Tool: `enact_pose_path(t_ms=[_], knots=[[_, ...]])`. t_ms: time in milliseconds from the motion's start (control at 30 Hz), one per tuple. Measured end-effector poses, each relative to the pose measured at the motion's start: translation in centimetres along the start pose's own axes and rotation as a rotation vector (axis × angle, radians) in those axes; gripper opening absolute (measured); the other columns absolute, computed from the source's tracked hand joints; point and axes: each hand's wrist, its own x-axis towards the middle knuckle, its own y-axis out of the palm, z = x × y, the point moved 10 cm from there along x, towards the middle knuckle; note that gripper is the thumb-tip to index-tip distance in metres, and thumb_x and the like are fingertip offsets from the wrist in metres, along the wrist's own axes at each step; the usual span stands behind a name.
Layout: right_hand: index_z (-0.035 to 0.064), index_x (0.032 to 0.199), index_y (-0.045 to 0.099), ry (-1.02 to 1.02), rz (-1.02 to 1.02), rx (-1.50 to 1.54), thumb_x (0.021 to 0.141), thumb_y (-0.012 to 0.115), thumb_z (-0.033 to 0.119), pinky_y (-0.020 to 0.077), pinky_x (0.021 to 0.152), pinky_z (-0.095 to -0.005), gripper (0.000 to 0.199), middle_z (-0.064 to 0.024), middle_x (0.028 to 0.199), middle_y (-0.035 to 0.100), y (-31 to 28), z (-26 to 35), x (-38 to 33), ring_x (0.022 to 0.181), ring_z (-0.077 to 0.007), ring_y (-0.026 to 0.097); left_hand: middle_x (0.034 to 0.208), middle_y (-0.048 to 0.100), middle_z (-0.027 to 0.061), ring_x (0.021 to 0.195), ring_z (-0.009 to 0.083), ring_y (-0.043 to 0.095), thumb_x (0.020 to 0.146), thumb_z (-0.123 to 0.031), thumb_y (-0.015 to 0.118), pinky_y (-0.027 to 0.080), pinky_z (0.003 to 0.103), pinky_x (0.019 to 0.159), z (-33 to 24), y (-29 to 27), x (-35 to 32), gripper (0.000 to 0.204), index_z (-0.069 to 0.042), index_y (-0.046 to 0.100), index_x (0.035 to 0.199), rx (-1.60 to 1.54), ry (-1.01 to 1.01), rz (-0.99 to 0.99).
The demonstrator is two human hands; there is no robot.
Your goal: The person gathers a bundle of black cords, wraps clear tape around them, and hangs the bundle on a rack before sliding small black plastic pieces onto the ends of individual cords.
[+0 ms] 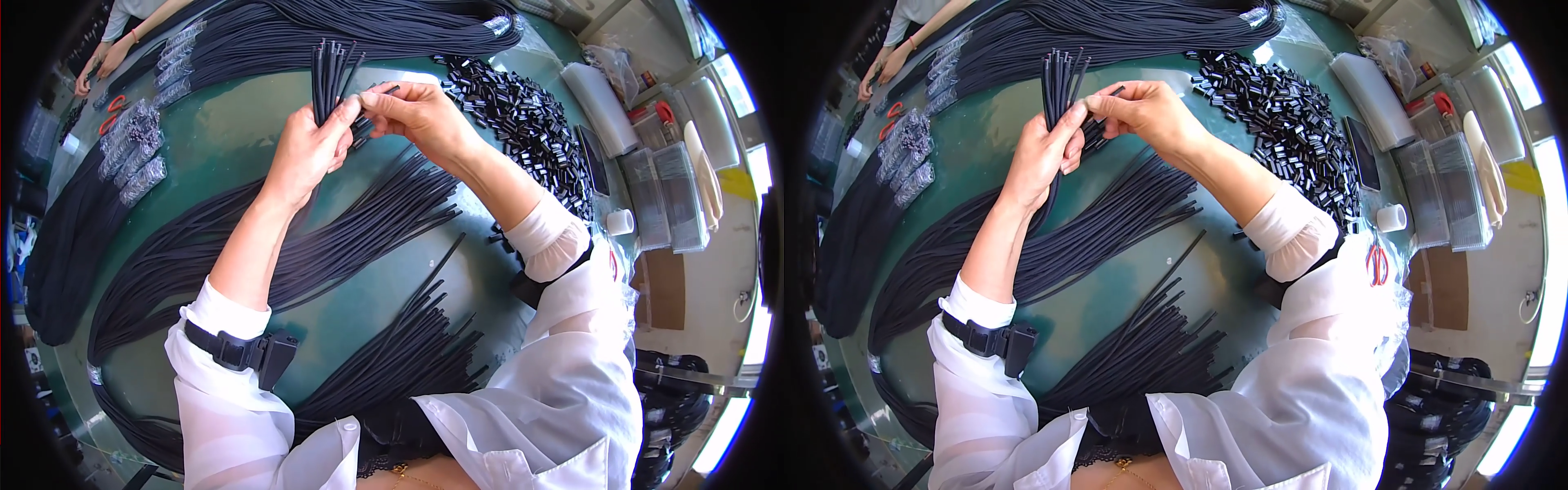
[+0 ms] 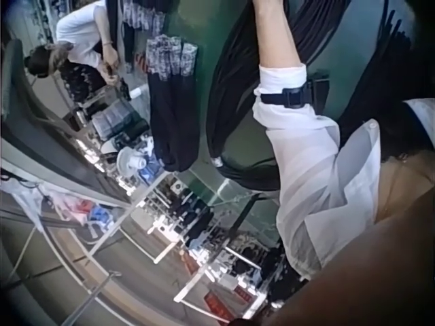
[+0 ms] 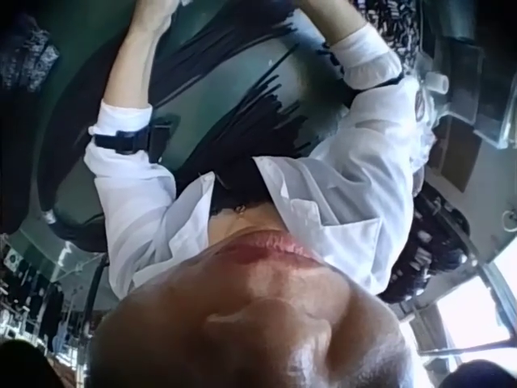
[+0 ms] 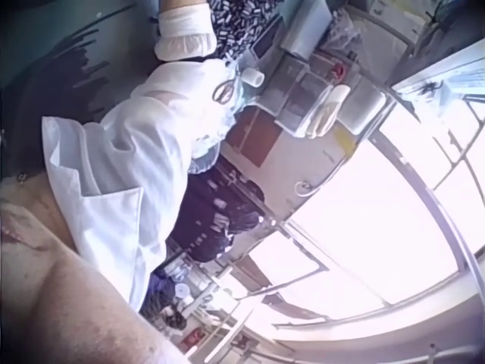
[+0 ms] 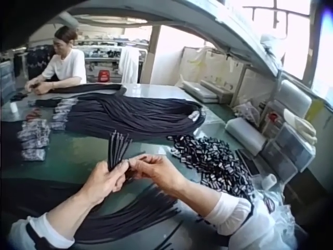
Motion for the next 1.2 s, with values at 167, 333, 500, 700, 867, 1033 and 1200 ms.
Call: enact_pose_path(t_ms=[167, 333, 500, 700, 867, 1033, 1200], knots=[[0.0020, 0.086, 0.068, 0.030, -0.045, -0.121, 0.088, 0.063, 0.022, 0.0490, 0.066, -0.0218, 0.021, -0.0027, 0.082, 0.066, -3.4, -0.1, 1.0, 0.067, -0.0082, 0.058, 0.058, 0.048, -0.0026, 0.049, 0.0045, 0.042, 0.093, -0.030, 0.054, 0.033, 0.022, 0.045, -2.4, -2.5, 0.1, 0.031, -0.005, 0.053, 0.076, 0.427, 0.239, -0.206], [0.0033, 0.086, 0.068, -0.172, -0.251, -1.008, 0.087, 0.062, 0.022, 0.0498, 0.068, -0.0256, 0.020, -0.0047, 0.084, 0.067, -11.5, 2.5, 3.5, 0.071, -0.0130, 0.061, 0.058, 0.049, -0.0019, 0.051, 0.0049, 0.044, 0.093, -0.029, 0.054, 0.036, 0.023, 0.048, -5.1, -2.2, -0.8, 0.030, -0.002, 0.057, 0.079, 0.401, 0.410, -0.317], [0.0042, 0.092, 0.066, -0.025, -0.053, -1.562, 0.082, 0.065, 0.018, 0.0501, 0.072, -0.0298, 0.017, -0.0089, 0.086, 0.067, -12.8, 0.7, 5.7, 0.077, -0.0204, 0.063, 0.059, 0.048, -0.0031, 0.051, 0.0034, 0.042, 0.091, -0.023, 0.057, 0.035, 0.021, 0.048, -2.0, -1.6, -0.2, 0.023, -0.002, 0.061, 0.082, 0.105, 0.203, -0.219], [0.0037, 0.096, 0.064, -0.061, -0.079, -1.331, 0.083, 0.065, 0.016, 0.0498, 0.073, -0.0283, 0.017, -0.0075, 0.084, 0.065, -11.2, 1.2, 5.4, 0.076, -0.0173, 0.062, 0.059, 0.047, -0.0054, 0.050, 0.0017, 0.040, 0.088, -0.019, 0.061, 0.032, 0.019, 0.045, -1.1, -1.8, -0.2, 0.017, -0.004, 0.061, 0.080, 0.092, 0.060, -0.201], [0.0041, 0.097, 0.064, -0.107, 0.157, -0.502, 0.089, 0.061, 0.016, 0.0486, 0.071, -0.0231, 0.015, -0.0014, 0.084, 0.062, -4.5, 3.9, 1.9, 0.074, -0.0091, 0.058, 0.059, 0.043, -0.0084, 0.048, -0.0002, 0.036, 0.088, -0.020, 0.062, 0.028, 0.017, 0.043, -0.6, -2.0, -0.5, 0.015, -0.006, 0.060, 0.084, 0.085, 0.026, -0.189], [0.0043, 0.100, 0.064, -0.110, 0.156, -0.388, 0.089, 0.061, 0.017, 0.0478, 0.071, -0.0217, 0.017, -0.0010, 0.083, 0.061, -3.6, 4.5, 1.1, 0.074, -0.0082, 0.058, 0.059, 0.046, -0.0066, 0.049, 0.0007, 0.039, 0.086, -0.020, 0.064, 0.030, 0.019, 0.044, -0.6, -1.9, -0.1, 0.017, -0.005, 0.061, 0.080, 0.102, 0.052, -0.193], [0.0038, 0.101, 0.063, -0.212, 0.252, -0.554, 0.089, 0.062, 0.017, 0.0470, 0.065, -0.0204, 0.018, -0.0012, 0.080, 0.060, -0.6, 4.0, 0.8, 0.070, -0.0072, 0.057, 0.059, 0.047, -0.0064, 0.049, 0.0010, 0.039, 0.087, -0.023, 0.063, 0.030, 0.019, 0.044, -1.1, -0.9, -0.2, 0.019, -0.005, 0.061, 0.080, 0.175, 0.102, -0.157]])
